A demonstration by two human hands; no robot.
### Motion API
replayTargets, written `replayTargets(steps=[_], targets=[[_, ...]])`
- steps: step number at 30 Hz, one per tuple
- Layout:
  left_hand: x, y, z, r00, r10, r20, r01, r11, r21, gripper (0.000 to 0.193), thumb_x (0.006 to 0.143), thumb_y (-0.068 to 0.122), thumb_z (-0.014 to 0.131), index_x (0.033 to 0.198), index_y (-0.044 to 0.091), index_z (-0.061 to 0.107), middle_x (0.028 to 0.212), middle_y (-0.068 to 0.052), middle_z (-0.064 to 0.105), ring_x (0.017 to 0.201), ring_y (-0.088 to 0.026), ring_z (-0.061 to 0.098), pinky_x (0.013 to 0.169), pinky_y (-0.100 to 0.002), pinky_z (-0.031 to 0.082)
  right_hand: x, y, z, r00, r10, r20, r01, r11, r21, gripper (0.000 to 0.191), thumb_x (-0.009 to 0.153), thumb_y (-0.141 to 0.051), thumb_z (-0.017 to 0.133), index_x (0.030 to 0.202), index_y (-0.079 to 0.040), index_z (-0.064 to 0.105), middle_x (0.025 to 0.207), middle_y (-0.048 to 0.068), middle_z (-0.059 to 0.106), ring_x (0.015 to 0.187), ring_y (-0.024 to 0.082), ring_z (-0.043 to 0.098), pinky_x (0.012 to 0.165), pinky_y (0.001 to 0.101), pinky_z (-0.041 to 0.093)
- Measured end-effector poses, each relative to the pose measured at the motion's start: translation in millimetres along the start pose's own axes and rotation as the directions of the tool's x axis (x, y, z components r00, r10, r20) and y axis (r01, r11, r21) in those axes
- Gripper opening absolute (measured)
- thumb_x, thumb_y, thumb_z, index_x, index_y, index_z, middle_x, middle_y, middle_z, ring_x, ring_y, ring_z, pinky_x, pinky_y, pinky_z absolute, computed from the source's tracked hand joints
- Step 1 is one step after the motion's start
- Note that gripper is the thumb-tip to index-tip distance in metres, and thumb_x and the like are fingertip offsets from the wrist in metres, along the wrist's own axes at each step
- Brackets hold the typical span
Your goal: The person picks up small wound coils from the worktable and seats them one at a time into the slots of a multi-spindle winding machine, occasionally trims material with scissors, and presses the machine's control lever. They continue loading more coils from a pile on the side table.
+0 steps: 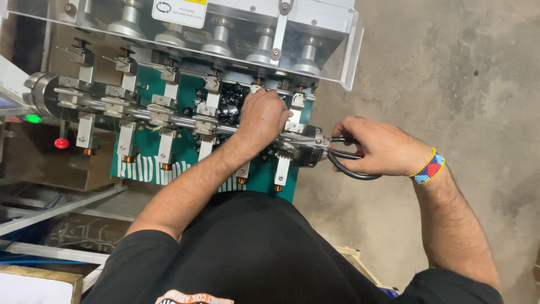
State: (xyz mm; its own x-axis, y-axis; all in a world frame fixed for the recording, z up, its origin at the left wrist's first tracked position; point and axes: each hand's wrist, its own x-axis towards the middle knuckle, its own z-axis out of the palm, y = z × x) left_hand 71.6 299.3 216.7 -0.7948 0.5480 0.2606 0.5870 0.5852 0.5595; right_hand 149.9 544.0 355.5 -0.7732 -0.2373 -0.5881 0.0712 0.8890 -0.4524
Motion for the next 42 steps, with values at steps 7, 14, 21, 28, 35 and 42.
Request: replayTargets(steps=[7,14,21,28,35,42], targets=[[-20,-37,-59,0.970,-0.159,-0.183,0.163,0.987,0.005,0.021,0.089,0.029,0.079,0.084,0.008,0.079,0.086,-0.012,0.067,0.087,-0.035,0.062,0.075,-0.050,0.045,47,-19,26,0.972,-0.138,-0.188,0.138,0.990,-0.011,0.073,0.069,-0.051,0.082,0.120,-0.005,0.057,0.109,0.016,0.070,0.097,0.030,0.070,0.082,0.0431,0.054],[-16,-49,-41,0.979,-0.195,-0.061,0.194,0.981,-0.014,0.027,0.083,0.035,0.081,0.077,0.009,0.079,0.083,-0.012,0.066,0.088,-0.035,0.061,0.078,-0.050,0.045,91,-51,48,0.979,-0.149,-0.136,0.139,0.987,-0.081,0.070,0.071,-0.049,0.080,0.120,-0.006,0.056,0.109,0.017,0.070,0.097,0.033,0.070,0.082,0.0440,0.055],[-15,-55,-43,0.987,-0.140,-0.083,0.149,0.981,0.123,0.021,0.081,0.030,0.080,0.077,0.009,0.078,0.086,-0.010,0.067,0.092,-0.033,0.062,0.080,-0.051,0.043,88,-60,51,0.975,-0.153,-0.161,0.160,0.987,0.028,0.053,0.076,-0.036,0.077,0.119,-0.010,0.060,0.105,0.014,0.074,0.099,0.030,0.073,0.085,0.0414,0.056],[-43,-92,-99,0.945,-0.278,-0.173,0.285,0.959,0.016,0.027,0.089,0.036,0.082,0.085,0.009,0.079,0.082,-0.012,0.065,0.085,-0.034,0.060,0.078,-0.050,0.044,82,-89,38,0.979,-0.116,-0.168,0.115,0.993,-0.015,0.076,0.066,-0.049,0.085,0.119,-0.003,0.055,0.109,0.018,0.068,0.095,0.033,0.070,0.079,0.0444,0.055],[-39,-116,-106,0.956,-0.268,-0.118,0.271,0.962,0.009,0.023,0.082,0.031,0.082,0.076,0.009,0.079,0.083,-0.012,0.067,0.087,-0.036,0.061,0.078,-0.051,0.044,137,-125,60,0.955,-0.227,-0.189,0.232,0.973,0.003,0.068,0.071,-0.043,0.084,0.119,-0.004,0.056,0.105,0.017,0.069,0.094,0.032,0.070,0.080,0.0438,0.055],[-40,-132,-94,0.961,-0.182,-0.209,0.188,0.982,0.008,0.016,0.087,0.021,0.076,0.079,0.007,0.076,0.088,-0.011,0.066,0.094,-0.033,0.060,0.084,-0.051,0.042,143,-147,70,0.963,-0.187,-0.193,0.196,0.980,0.029,0.050,0.075,-0.024,0.084,0.117,-0.009,0.060,0.084,0.013,0.072,0.080,0.030,0.072,0.073,0.0418,0.055]])
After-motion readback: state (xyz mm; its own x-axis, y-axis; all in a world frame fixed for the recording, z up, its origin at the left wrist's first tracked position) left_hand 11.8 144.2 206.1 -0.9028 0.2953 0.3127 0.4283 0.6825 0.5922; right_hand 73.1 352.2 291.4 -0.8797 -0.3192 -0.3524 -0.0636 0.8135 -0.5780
